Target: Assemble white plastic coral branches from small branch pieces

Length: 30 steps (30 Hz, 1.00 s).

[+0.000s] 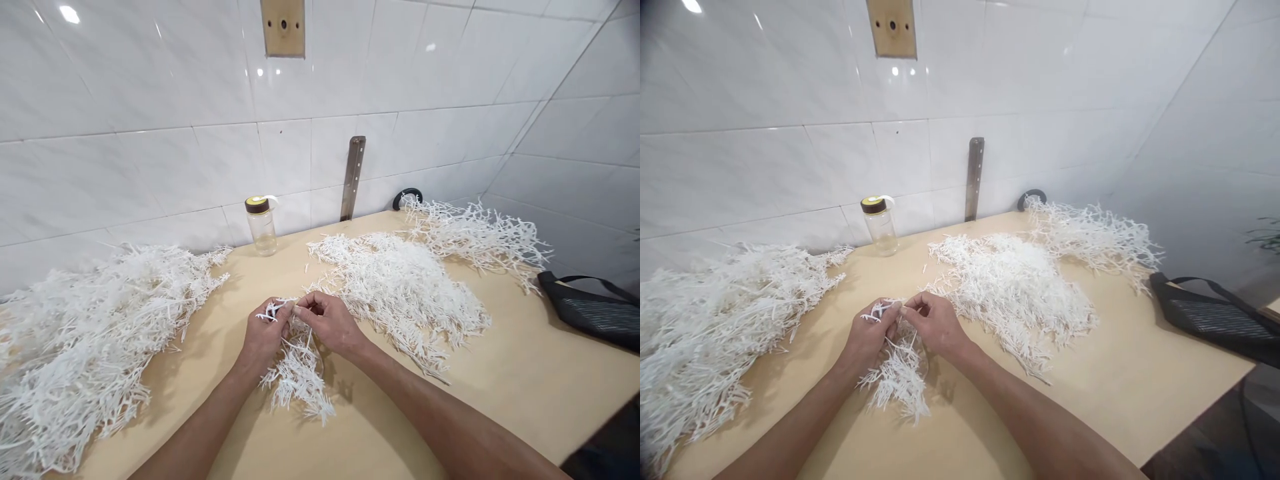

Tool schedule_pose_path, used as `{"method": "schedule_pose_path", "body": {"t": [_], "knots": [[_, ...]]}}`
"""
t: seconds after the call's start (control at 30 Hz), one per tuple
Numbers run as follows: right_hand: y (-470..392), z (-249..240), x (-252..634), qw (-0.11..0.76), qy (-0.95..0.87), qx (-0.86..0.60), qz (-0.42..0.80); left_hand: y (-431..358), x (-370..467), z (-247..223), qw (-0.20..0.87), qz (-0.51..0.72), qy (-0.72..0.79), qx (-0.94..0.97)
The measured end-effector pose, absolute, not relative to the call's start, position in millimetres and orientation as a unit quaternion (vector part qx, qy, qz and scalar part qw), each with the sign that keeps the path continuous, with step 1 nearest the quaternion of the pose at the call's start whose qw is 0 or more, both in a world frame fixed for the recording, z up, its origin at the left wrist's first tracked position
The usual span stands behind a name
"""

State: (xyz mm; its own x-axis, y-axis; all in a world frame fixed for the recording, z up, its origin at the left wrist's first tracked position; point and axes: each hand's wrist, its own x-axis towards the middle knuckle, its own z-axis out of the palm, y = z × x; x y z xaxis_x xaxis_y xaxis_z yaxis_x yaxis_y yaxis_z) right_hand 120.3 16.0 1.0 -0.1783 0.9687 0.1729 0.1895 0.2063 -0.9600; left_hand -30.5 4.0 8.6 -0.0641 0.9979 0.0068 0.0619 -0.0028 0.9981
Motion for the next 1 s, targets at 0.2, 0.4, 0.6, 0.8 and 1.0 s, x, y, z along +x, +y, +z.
{"method": "schedule_pose_path", "body": {"t": [0.2, 0.4, 0.6, 0.8, 1.0], "knots": [[16, -3, 118, 0.457, -0.621, -0.448, 0.452, 2, -29, 10, 0.467, 0.502, 0.532, 0.497], [15, 0, 120, 0.456, -0.615, -0.455, 0.455, 3, -30, 4, 0.464, 0.505, 0.528, 0.500], [16, -3, 121, 0.457, -0.615, -0.435, 0.473, 5, -31, -1, 0.473, 0.525, 0.516, 0.484], [16, -6, 120, 0.449, -0.626, -0.459, 0.443, 3, -31, 5, 0.468, 0.521, 0.513, 0.496], [16, -3, 121, 0.434, -0.640, -0.488, 0.404, -1, -31, 12, 0.417, 0.511, 0.515, 0.548]]}}
